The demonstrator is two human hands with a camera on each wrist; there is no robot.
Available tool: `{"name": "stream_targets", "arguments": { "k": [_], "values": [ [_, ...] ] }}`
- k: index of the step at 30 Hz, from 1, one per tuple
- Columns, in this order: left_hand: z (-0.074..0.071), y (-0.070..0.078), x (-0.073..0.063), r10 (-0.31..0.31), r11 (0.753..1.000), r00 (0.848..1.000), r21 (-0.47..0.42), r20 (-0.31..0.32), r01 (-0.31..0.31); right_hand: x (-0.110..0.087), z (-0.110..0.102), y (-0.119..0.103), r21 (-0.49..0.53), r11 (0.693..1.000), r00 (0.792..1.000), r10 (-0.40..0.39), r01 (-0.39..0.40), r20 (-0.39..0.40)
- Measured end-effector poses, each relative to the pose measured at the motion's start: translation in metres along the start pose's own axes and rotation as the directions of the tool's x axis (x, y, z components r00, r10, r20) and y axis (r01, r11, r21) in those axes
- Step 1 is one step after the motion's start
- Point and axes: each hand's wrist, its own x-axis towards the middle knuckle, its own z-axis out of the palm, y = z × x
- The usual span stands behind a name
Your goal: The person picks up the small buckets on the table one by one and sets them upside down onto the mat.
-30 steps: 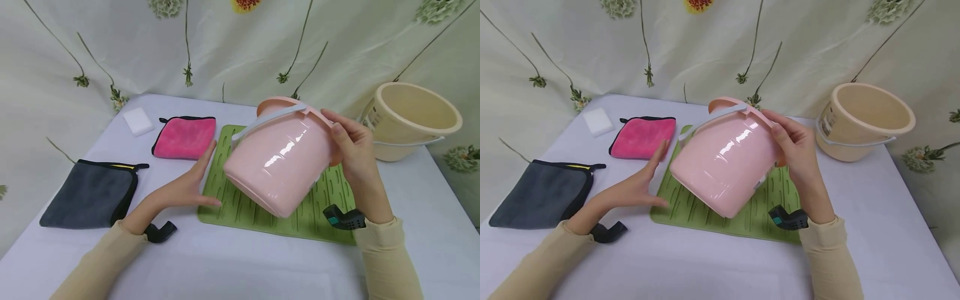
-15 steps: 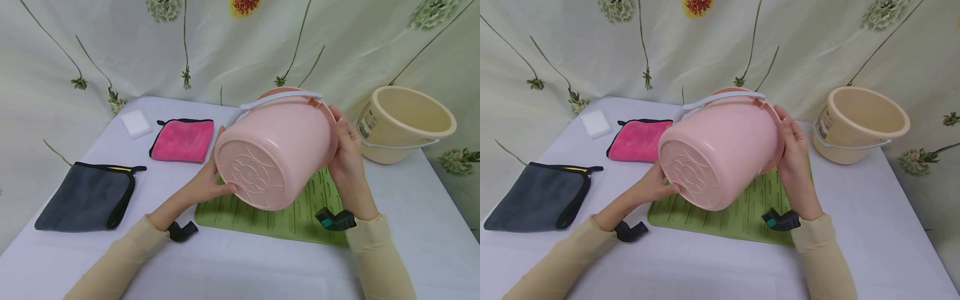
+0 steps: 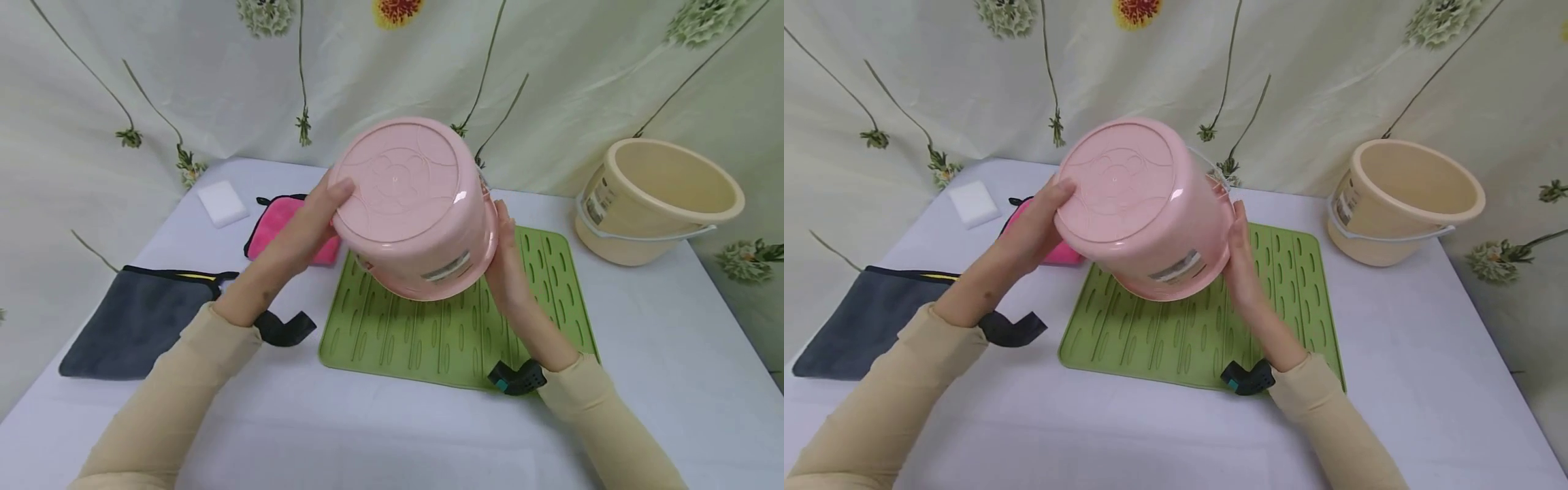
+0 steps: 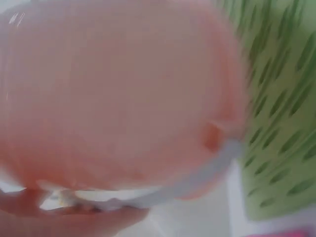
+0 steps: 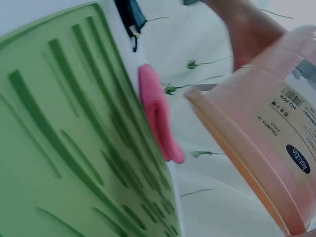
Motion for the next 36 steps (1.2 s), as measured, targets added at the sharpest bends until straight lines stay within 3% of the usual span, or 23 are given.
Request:
{"name": "stream_targets", "arguments": {
  "k": [5, 11, 16, 21, 24, 31, 36],
  "values": [
    [-0.015, 0.008, 0.018, -0.098, 0.987, 0.992, 0.131, 0.073, 0.088, -0.002, 0.005, 0.021, -0.119, 0.986, 0.992, 0.122, -0.117, 0.043],
    [-0.023, -0.009, 0.041, -0.195, 0.971, 0.971, 0.166, 0.135, 0.172, -0.006, 0.005, 0.042, -0.187, 0.953, 0.971, 0.231, -0.238, -0.056],
    [-0.027, -0.026, 0.054, -0.276, 0.953, 0.952, 0.171, 0.136, 0.251, -0.009, 0.005, 0.053, -0.235, 0.916, 0.945, 0.311, -0.326, -0.101],
    [-0.029, -0.034, 0.058, -0.323, 0.938, 0.941, 0.169, 0.1, 0.304, -0.01, 0.008, 0.055, -0.273, 0.876, 0.918, 0.376, -0.397, -0.127],
    [-0.029, -0.037, 0.06, -0.343, 0.932, 0.936, 0.155, 0.083, 0.328, -0.009, 0.01, 0.054, -0.301, 0.86, 0.911, 0.386, -0.412, -0.143],
    [-0.029, -0.044, 0.064, -0.338, 0.93, 0.938, 0.182, 0.081, 0.32, -0.01, 0.012, 0.059, -0.352, 0.878, 0.946, 0.303, -0.323, -0.112],
    [-0.027, -0.044, 0.066, -0.341, 0.928, 0.936, 0.191, 0.086, 0.32, -0.011, 0.013, 0.059, -0.356, 0.866, 0.936, 0.322, -0.352, -0.141]
  ]
}}
